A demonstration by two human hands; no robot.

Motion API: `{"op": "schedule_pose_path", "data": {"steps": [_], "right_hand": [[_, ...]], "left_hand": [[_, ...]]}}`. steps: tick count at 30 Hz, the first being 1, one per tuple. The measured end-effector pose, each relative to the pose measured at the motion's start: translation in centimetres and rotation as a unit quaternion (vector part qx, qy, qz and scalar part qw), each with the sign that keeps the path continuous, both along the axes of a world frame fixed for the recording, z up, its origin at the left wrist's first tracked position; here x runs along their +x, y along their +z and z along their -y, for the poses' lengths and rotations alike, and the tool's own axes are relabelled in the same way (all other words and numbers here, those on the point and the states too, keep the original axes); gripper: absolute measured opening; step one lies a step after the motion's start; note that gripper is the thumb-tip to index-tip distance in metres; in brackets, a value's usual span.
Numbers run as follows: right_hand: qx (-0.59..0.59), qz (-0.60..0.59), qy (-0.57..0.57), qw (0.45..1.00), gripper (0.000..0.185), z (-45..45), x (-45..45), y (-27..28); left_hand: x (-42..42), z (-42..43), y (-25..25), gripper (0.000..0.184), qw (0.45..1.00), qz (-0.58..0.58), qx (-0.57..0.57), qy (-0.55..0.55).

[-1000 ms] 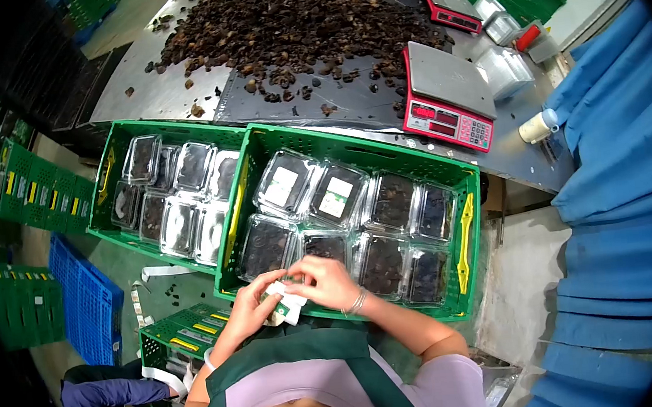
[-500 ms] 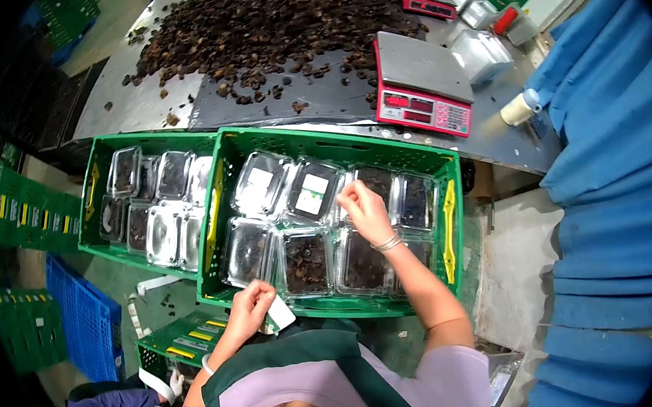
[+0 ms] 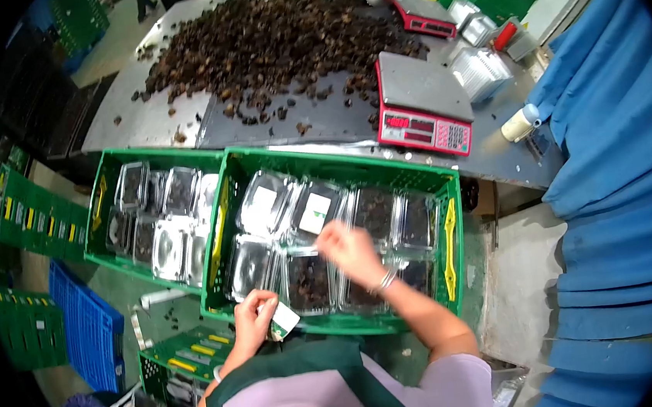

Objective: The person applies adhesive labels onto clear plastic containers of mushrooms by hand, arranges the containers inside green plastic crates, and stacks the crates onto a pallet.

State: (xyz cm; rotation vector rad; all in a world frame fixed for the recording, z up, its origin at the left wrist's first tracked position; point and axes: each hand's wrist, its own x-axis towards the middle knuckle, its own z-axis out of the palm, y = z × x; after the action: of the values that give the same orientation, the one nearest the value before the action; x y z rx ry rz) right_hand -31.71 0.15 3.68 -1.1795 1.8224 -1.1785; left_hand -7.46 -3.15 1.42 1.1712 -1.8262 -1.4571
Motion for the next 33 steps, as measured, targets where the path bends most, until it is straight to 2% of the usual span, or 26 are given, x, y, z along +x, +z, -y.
{"op": "schedule_pose_path", "data": {"steps": [1, 2, 3, 4, 5, 6, 7, 9, 10, 11, 13, 15, 17, 18, 19, 20, 21, 23, 25, 26, 27, 29, 30, 32, 33], "right_hand": [[0.067, 0.065, 0.056, 0.994, 0.018, -0.5, 1.7, 0.1], [0.116, 0.012, 0.148, 0.982, 0.023, -0.7, 3.4, 1.9], [0.117, 0.027, 0.196, 0.973, 0.027, -1.1, 4.8, -0.4], [0.001, -0.024, 0.2, 0.979, 0.028, -1.2, 6.0, -1.3], [-0.006, -0.002, 0.183, 0.983, 0.028, -1.1, 6.4, -1.7], [0.023, 0.057, 0.152, 0.986, 0.026, -0.9, 6.3, -1.4], [-0.013, 0.061, 0.124, 0.99, 0.025, -0.6, 6.1, -1.9], [0.012, 0.066, 0.133, 0.989, 0.029, -0.5, 5.7, -2.4], [0.014, 0.041, 0.134, 0.99, 0.028, -0.6, 6.2, -2.1], [-0.025, -0.047, 0.15, 0.987, 0.026, -0.5, 6.3, -1.8], [-0.087, -0.058, 0.129, 0.986, 0.022, -0.5, 6.4, -1.1], [-0.108, -0.056, 0.096, 0.988, 0.02, -0.3, 6.4, -1.1], [-0.114, -0.048, 0.038, 0.992, 0.018, 0.1, 6.0, -1.1], [-0.122, -0.065, 0.041, 0.99, 0.017, 0.4, 5.9, -0.9], [-0.126, -0.077, 0.043, 0.988, 0.017, 0.5, 6.1, -0.8], [-0.128, -0.079, 0.074, 0.986, 0.016, 0.3, 7.0, -0.1], [-0.181, -0.083, 0.115, 0.973, 0.014, 0.1, 8.2, -0.1], [-0.189, -0.138, 0.154, 0.96, 0.012, -0.2, 8.6, 0.9], [-0.188, -0.063, 0.079, 0.977, 0.009, 0.8, 5.0, 1.9], [-0.083, -0.002, 0.002, 0.997, 0.011, 1.5, 2.6, 2.9], [0.01, -0.021, -0.069, 0.997, 0.014, 2.2, -0.4, 3.2], [0.008, -0.287, -0.078, 0.955, 0.02, 2.5, -6.7, -1.7], [0.046, -0.337, -0.065, 0.938, 0.025, 2.1, -8.9, -5.0], [0.12, -0.41, -0.052, 0.902, 0.037, 1.4, -12.2, -9.9], [0.157, -0.433, -0.054, 0.886, 0.043, 0.9, -13.2, -11.7]], "left_hand": [[-0.9, 0.2, -0.1, 0.011, 0.998, -0.038, 0.0, 0.042], [-1.6, 0.7, 1.1, 0.011, 0.998, -0.021, 0.006, 0.056], [-2.3, 0.9, 1.0, 0.011, 0.995, -0.067, 0.006, 0.068], [-2.7, 1.1, 0.9, 0.013, 0.994, -0.09, 0.018, 0.065], [-2.8, 1.2, 0.8, 0.014, 0.991, -0.11, 0.031, 0.064], [-2.1, 1.7, 0.9, 0.019, 0.996, -0.076, 0.042, 0.032], [-1.7, 2.0, 0.3, 0.021, 0.994, -0.089, 0.065, 0.018], [-1.7, 2.0, 0.0, 0.019, 0.975, -0.173, 0.14, -0.02], [-1.0, 2.3, 0.1, 0.016, 0.99, -0.097, 0.089, -0.043], [-0.3, 2.8, 0.0, 0.014, 0.997, -0.02, 0.038, -0.063], [0.4, 2.8, 0.2, 0.019, 0.999, 0.015, -0.018, -0.029], [1.7, 2.7, -0.1, 0.019, 0.998, 0.036, 0.021, -0.037], [2.8, 3.4, 0.1, 0.014, 0.991, 0.034, 0.003, -0.129], [2.8, 3.9, 0.0, 0.019, 0.977, 0.052, -0.132, -0.161], [2.0, 3.8, 2.9, 0.044, 0.923, 0.164, -0.32, -0.14], [1.1, 3.9, 3.6, 0.061, 0.947, 0.109, -0.292, -0.082], [0.0, 3.9, 5.2, 0.07, 0.955, 0.073, -0.284, -0.052], [-1.3, 3.6, 6.9, 0.06, 0.987, -0.029, -0.143, -0.071], [0.5, 3.3, 3.2, 0.04, 0.99, -0.032, 0.056, -0.125], [1.2, 3.0, 4.3, 0.023, 0.984, 0.018, 0.103, -0.144], [3.0, 2.7, 2.5, 0.019, 0.975, 0.031, 0.169, -0.144], [4.7, 1.9, 2.6, 0.018, 0.961, -0.047, 0.243, -0.121], [5.5, 1.8, 2.2, 0.018, 0.961, -0.046, 0.244, -0.121], [6.8, 1.4, 1.7, 0.017, 0.978, -0.056, 0.107, -0.171], [7.0, 1.0, 2.0, 0.017, 0.979, -0.056, 0.108, -0.165]]}}
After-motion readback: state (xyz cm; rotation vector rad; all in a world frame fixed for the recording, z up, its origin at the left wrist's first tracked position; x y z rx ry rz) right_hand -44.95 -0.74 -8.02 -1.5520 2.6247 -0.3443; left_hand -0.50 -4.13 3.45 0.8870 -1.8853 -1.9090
